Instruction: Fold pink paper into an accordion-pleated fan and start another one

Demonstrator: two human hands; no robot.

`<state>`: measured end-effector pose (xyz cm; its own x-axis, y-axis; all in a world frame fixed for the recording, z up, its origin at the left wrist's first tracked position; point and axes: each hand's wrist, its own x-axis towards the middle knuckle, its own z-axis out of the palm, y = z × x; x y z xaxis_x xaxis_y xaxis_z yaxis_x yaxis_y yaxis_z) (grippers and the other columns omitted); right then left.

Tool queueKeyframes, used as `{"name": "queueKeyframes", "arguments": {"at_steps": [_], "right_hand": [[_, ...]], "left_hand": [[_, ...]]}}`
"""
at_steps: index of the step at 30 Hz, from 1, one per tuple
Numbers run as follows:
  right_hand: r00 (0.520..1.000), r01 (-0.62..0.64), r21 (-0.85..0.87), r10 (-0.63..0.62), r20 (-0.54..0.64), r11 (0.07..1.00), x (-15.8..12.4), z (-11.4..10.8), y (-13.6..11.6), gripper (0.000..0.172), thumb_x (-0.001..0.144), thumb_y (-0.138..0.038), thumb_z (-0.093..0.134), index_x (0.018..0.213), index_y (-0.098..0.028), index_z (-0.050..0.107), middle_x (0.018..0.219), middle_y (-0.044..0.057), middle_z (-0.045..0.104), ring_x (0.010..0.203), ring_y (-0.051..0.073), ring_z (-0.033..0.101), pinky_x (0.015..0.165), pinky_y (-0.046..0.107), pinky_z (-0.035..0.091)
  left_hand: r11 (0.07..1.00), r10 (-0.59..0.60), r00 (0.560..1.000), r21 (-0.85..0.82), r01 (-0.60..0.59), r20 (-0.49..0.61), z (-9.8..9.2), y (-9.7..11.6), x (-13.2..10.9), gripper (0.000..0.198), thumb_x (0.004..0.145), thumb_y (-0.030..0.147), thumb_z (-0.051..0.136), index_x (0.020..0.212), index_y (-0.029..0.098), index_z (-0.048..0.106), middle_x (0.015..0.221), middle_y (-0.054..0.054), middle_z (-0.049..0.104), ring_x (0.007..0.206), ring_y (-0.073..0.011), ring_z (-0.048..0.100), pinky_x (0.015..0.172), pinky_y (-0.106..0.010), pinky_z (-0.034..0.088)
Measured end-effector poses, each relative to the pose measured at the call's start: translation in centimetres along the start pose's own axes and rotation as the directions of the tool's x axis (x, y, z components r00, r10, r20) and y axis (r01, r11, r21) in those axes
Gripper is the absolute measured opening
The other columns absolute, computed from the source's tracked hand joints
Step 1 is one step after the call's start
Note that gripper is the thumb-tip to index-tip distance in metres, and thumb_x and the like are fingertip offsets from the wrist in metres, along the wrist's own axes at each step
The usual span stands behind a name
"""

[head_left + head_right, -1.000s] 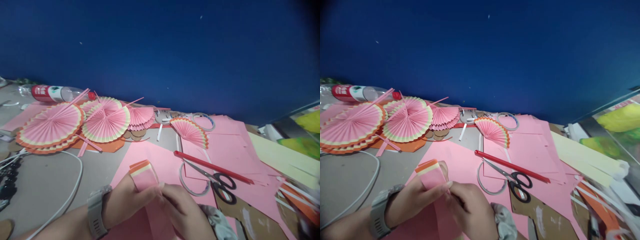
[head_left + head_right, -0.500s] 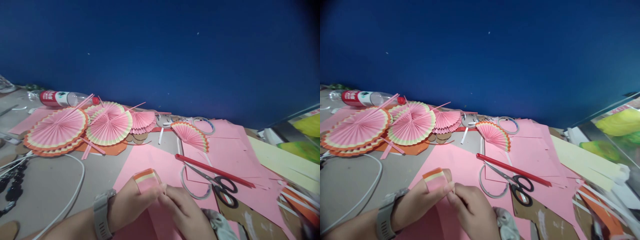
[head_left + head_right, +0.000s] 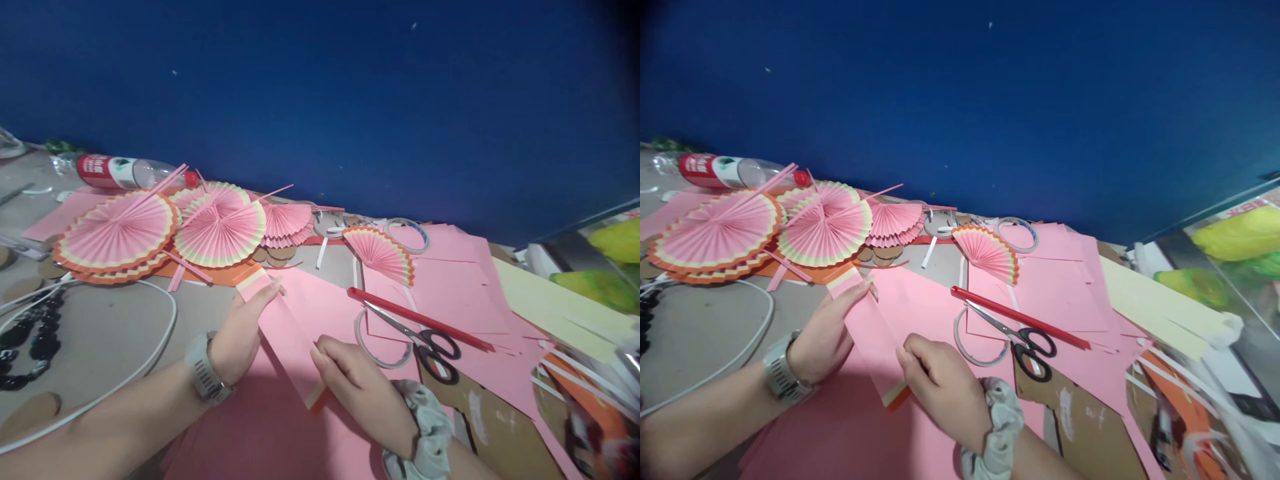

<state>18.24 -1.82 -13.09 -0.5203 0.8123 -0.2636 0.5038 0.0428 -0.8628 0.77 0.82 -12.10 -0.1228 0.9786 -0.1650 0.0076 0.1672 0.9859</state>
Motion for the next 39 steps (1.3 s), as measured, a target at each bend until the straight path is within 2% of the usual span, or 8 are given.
{"name": "queueKeyframes", "arguments": {"at_steps": [3, 9, 16, 23, 27, 34, 37, 39], "right_hand": [[1.0, -0.01, 0.019, 0.01, -0.022, 1.0, -0.1, 0.2, 0.2, 0.038, 0.094, -0.04, 0.033, 0.062, -0.02, 0.028, 0.057, -0.006, 0.031, 0.053, 0.009, 0.031, 0.051, 0.024, 0.024], [0.981, -0.015, 0.128, 0.04, -0.188, 0.992, -0.1, 0.5, 0.9, 0.04, 0.093, -0.044, 0.035, 0.062, -0.02, 0.028, 0.058, -0.006, 0.026, 0.054, 0.009, 0.028, 0.051, 0.024, 0.024], [0.993, 0.002, 0.212, 0.023, -0.113, 0.977, -0.4, 0.4, 0.5, 0.033, 0.092, -0.041, 0.038, 0.067, -0.02, 0.041, 0.06, -0.005, 0.04, 0.055, 0.009, 0.035, 0.052, 0.023, 0.029], [0.918, 0.114, 0.28, 0.007, -0.396, 0.953, -0.3, 0.3, 1.2, 0.031, 0.094, -0.035, 0.035, 0.065, -0.021, 0.034, 0.061, -0.005, 0.032, 0.055, 0.009, 0.033, 0.053, 0.021, 0.031], [0.934, 0.148, 0.228, -0.061, -0.352, 0.962, -0.4, 0.4, 1.0, 0.036, 0.092, -0.033, 0.039, 0.059, -0.02, 0.031, 0.057, -0.005, 0.029, 0.052, 0.009, 0.029, 0.049, 0.024, 0.026], [0.952, 0.147, 0.231, -0.074, -0.298, 0.962, -0.7, 0.6, 0.7, 0.032, 0.092, -0.031, 0.04, 0.062, -0.019, 0.039, 0.057, -0.005, 0.038, 0.052, 0.009, 0.033, 0.049, 0.024, 0.026], [0.961, 0.173, 0.282, -0.099, -0.259, 0.944, -0.7, 0.6, 0.8, 0.036, 0.094, -0.038, 0.031, 0.067, -0.019, 0.043, 0.059, -0.004, 0.038, 0.053, 0.009, 0.035, 0.05, 0.023, 0.029], [0.973, 0.177, 0.307, -0.12, -0.195, 0.935, -0.6, 0.6, 0.7, 0.039, 0.095, -0.042, 0.024, 0.073, -0.019, 0.046, 0.061, -0.003, 0.04, 0.055, 0.01, 0.037, 0.052, 0.024, 0.032]], "left_hand": [[0.999, -0.004, 0.999, -0.034, 0.003, -0.042, -0.2, 1.3, 0.3, 0.022, 0.078, 0.034, 0.051, 0.064, 0.018, 0.058, 0.068, -0.006, 0.061, 0.074, -0.021, 0.057, 0.073, -0.032, 0.048], [0.996, -0.004, 0.992, -0.085, -0.007, -0.127, 0.1, 2.2, 0.2, 0.027, 0.078, 0.034, 0.05, 0.055, 0.021, 0.05, 0.061, -0.004, 0.055, 0.066, -0.0199, 0.054, 0.069, -0.031, 0.047], [0.97, -0.033, 0.992, -0.242, 0.003, -0.12, 0.0, 0.7, 0.6, 0.023, 0.084, 0.027, 0.046, 0.065, 0.018, 0.057, 0.068, -0.003, 0.058, 0.066, -0.0162, 0.053, 0.068, -0.026, 0.045], [0.878, -0.062, 0.996, -0.478, 0.027, -0.058, 0.2, -0.8, 0.9, 0.023, 0.088, 0.031, 0.045, 0.078, 0.015, 0.057, 0.074, -0.004, 0.064, 0.075, -0.0157, 0.06, 0.073, -0.027, 0.048], [0.817, -0.118, 0.992, -0.573, 0.073, -0.041, 0.4, -0.5, 0.7, 0.02, 0.088, 0.027, 0.045, 0.076, 0.016, 0.056, 0.069, -0.002, 0.06, 0.069, -0.0134, 0.059, 0.071, -0.026, 0.049], [0.809, -0.205, 0.977, -0.573, 0.132, -0.065, 0.5, 1.5, 0.8, 0.024, 0.091, 0.018, 0.037, 0.071, 0.017, 0.05, 0.059, 0.0, 0.058, 0.06, -0.0107, 0.057, 0.066, -0.022, 0.049], [0.816, -0.194, 0.98, -0.561, 0.137, -0.042, 0.5, 1.1, 0.7, 0.021, 0.09, 0.023, 0.042, 0.07, 0.018, 0.048, 0.058, 0.001, 0.059, 0.059, -0.0113, 0.057, 0.066, -0.023, 0.049], [0.833, -0.2, 0.979, -0.52, 0.189, 0.035, 0.4, 0.4, 0.4, 0.021, 0.089, 0.028, 0.045, 0.071, 0.017, 0.048, 0.06, 0.0, 0.06, 0.058, -0.0123, 0.058, 0.065, -0.025, 0.05]]}}
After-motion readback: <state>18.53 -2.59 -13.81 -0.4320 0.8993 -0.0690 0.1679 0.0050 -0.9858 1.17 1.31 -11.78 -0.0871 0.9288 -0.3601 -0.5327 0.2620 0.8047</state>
